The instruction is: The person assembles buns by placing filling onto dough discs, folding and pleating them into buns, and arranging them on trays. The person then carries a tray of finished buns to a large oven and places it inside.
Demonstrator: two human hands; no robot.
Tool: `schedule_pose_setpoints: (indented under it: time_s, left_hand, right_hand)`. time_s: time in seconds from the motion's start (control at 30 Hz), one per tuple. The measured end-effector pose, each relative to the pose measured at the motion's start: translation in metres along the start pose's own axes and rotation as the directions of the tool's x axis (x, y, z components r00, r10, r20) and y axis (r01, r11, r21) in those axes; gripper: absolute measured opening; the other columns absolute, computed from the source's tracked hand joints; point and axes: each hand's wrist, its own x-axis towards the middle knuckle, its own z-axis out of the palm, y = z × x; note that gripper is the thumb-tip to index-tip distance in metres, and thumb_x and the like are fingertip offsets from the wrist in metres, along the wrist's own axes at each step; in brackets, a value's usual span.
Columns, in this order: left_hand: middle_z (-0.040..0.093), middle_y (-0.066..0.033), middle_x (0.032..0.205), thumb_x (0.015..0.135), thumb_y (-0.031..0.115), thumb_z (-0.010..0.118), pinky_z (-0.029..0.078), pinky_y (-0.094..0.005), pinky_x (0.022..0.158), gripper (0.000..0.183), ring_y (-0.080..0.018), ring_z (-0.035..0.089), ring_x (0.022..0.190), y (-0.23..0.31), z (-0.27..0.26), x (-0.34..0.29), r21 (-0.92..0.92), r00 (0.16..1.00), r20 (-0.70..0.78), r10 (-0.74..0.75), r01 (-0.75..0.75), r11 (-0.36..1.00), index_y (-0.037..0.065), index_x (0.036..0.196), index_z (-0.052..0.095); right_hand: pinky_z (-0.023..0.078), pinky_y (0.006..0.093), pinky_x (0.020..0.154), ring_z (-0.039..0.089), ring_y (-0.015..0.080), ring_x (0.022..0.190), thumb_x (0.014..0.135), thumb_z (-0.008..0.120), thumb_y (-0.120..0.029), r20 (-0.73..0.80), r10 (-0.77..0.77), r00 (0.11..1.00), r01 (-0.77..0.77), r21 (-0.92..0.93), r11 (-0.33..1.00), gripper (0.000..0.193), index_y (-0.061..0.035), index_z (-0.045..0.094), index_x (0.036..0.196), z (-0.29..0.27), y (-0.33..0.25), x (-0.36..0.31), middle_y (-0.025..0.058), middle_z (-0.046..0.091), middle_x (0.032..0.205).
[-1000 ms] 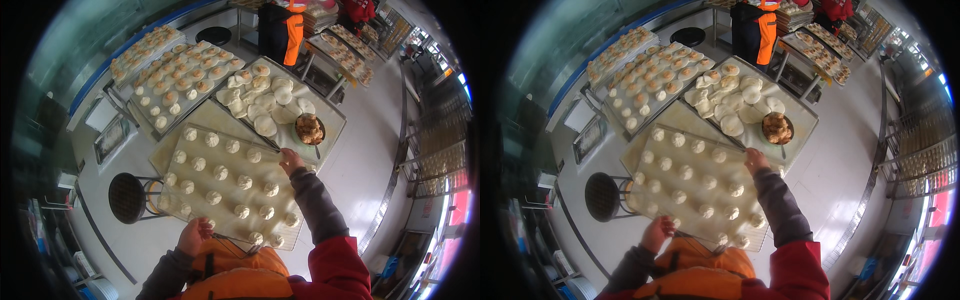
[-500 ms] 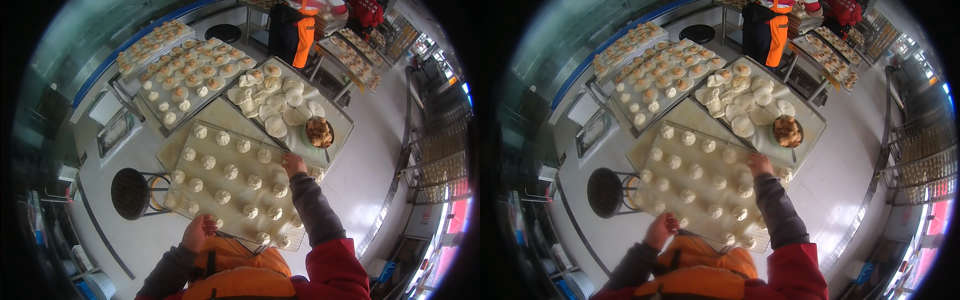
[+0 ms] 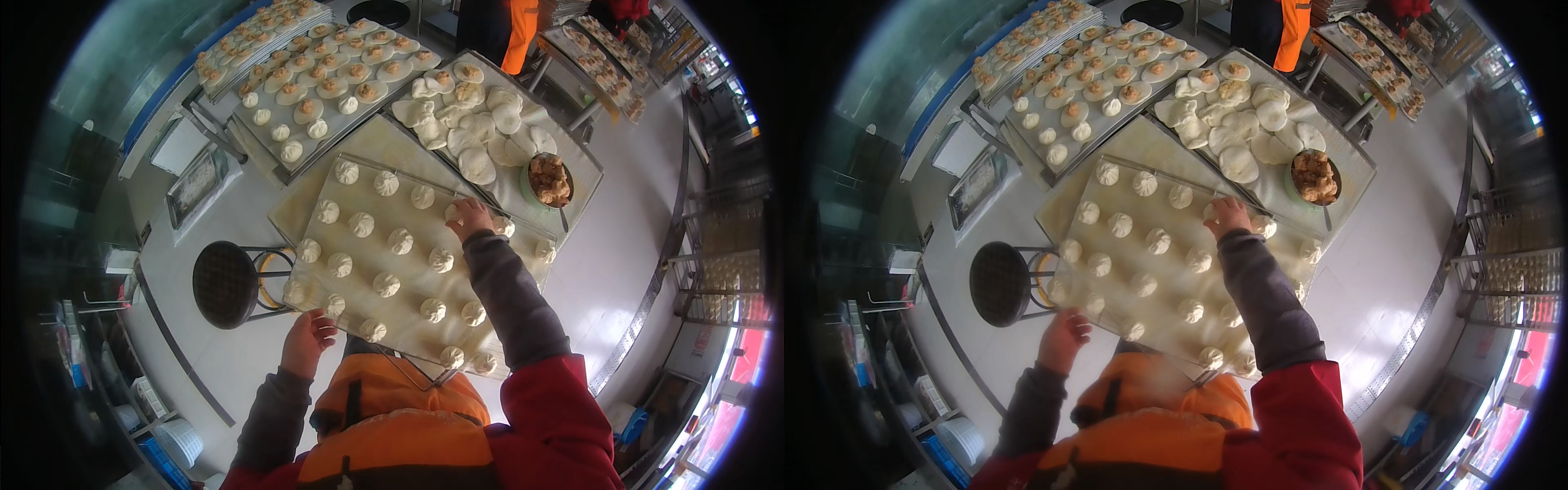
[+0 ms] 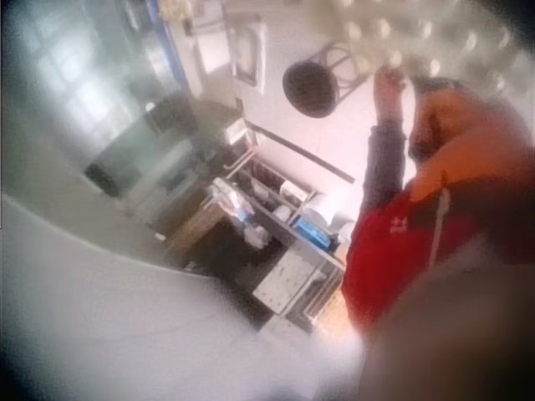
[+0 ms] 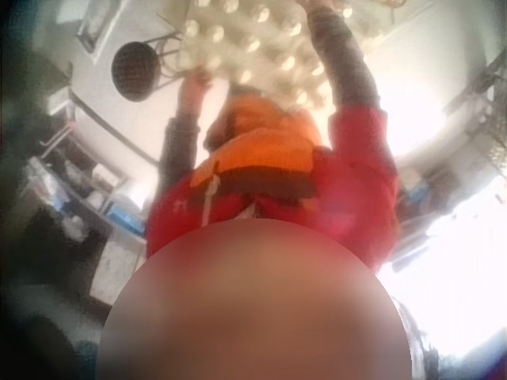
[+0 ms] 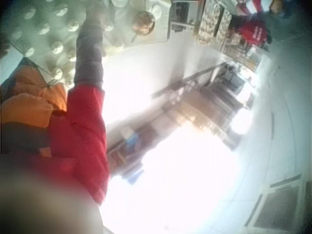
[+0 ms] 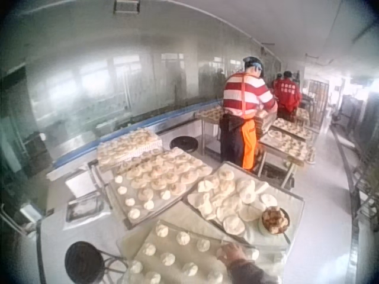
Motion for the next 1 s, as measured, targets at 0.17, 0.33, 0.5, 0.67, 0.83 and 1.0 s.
schedule_pose_setpoints:
  time_s: [0.17, 0.33, 0.5, 0.67, 0.83, 1.0]
  left_hand:
    - [0.06, -0.0065, 0.093, 0.099, 0.033, 0.044, 0.048, -0.0303, 0.072, 0.034, -0.0175, 0.059, 0.084, 0.02, -0.027, 0.013, -0.073, 0.999, -0.024, 0.036, -0.038, 0.997, 0.005, 0.117, 0.052]
    - [0.06, -0.0067, 0.095, 0.099, 0.032, 0.044, 0.048, -0.0297, 0.073, 0.034, -0.0171, 0.059, 0.084, 0.029, -0.038, 0.02, 0.006, 0.995, -0.016, 0.096, -0.096, 0.995, 0.005, 0.118, 0.053]
    - [0.061, -0.0059, 0.097, 0.1, 0.027, 0.045, 0.048, -0.028, 0.074, 0.029, -0.0153, 0.06, 0.084, 0.022, -0.027, 0.021, 0.209, 0.985, 0.056, 0.161, -0.17, 0.963, 0.006, 0.118, 0.053]
    - [0.065, -0.005, 0.099, 0.097, 0.014, 0.054, 0.048, -0.0259, 0.074, 0.021, -0.0149, 0.063, 0.088, -0.002, 0.009, 0.021, 0.571, 0.928, 0.304, 0.218, -0.36, 0.738, 0.007, 0.117, 0.054]
    - [0.065, -0.0117, 0.099, 0.088, 0.009, 0.063, 0.051, -0.0315, 0.071, 0.024, -0.0227, 0.064, 0.088, -0.009, 0.056, 0.026, 0.64, 0.715, 0.63, 0.304, -0.699, 0.319, 0.002, 0.111, 0.058]
    - [0.059, -0.0165, 0.112, 0.075, 0.005, 0.069, 0.048, -0.0401, 0.088, 0.038, -0.0335, 0.057, 0.106, -0.037, 0.113, 0.046, 0.406, 0.402, 0.886, 0.229, -0.913, 0.035, 0.002, 0.112, 0.058]
  right_hand:
    - [0.044, 0.0431, 0.096, 0.052, 0.0359, 0.11, 0.068, 0.076, -0.019, -0.071, -0.017, 0.997, 0.016, -0.012, 1.0, 0.051, -0.0094, 0.061, 0.115, 0.007, 0.0, 0.0, 0.0137, 0.058, 0.115]
    - [0.046, 0.0407, 0.094, 0.058, 0.0338, 0.106, 0.069, 0.074, -0.027, 0.078, 0.264, 0.961, -0.274, 0.335, 0.901, 0.051, -0.0099, 0.063, 0.116, -0.002, 0.017, 0.007, 0.0153, 0.063, 0.111]
    - [0.044, 0.0424, 0.097, 0.055, 0.0341, 0.111, 0.069, 0.076, -0.027, -0.084, 0.067, 0.994, -0.061, 0.069, 0.996, 0.056, -0.0119, 0.06, 0.121, 0.008, 0.011, 0.002, 0.0139, 0.062, 0.115]
    - [0.042, 0.0456, 0.098, 0.051, 0.0376, 0.115, 0.075, 0.076, -0.025, -0.229, 0.017, 0.973, -0.017, 0.002, 1.0, 0.064, -0.0117, 0.049, 0.131, -0.019, -0.028, -0.025, 0.0144, 0.058, 0.123]
    - [0.053, 0.0348, 0.076, 0.067, 0.0267, 0.087, 0.087, 0.064, -0.011, -0.274, 0.197, 0.941, -0.124, 0.262, 0.957, 0.024, -0.0059, 0.064, 0.111, -0.091, -0.068, -0.157, 0.0121, 0.068, 0.1]
    - [0.053, 0.0322, 0.079, 0.065, 0.0221, 0.096, 0.083, 0.063, 0.001, -0.227, 0.497, 0.837, -0.425, 0.303, 0.853, 0.035, -0.0047, 0.06, 0.117, -0.063, -0.108, -0.262, 0.0108, 0.066, 0.106]
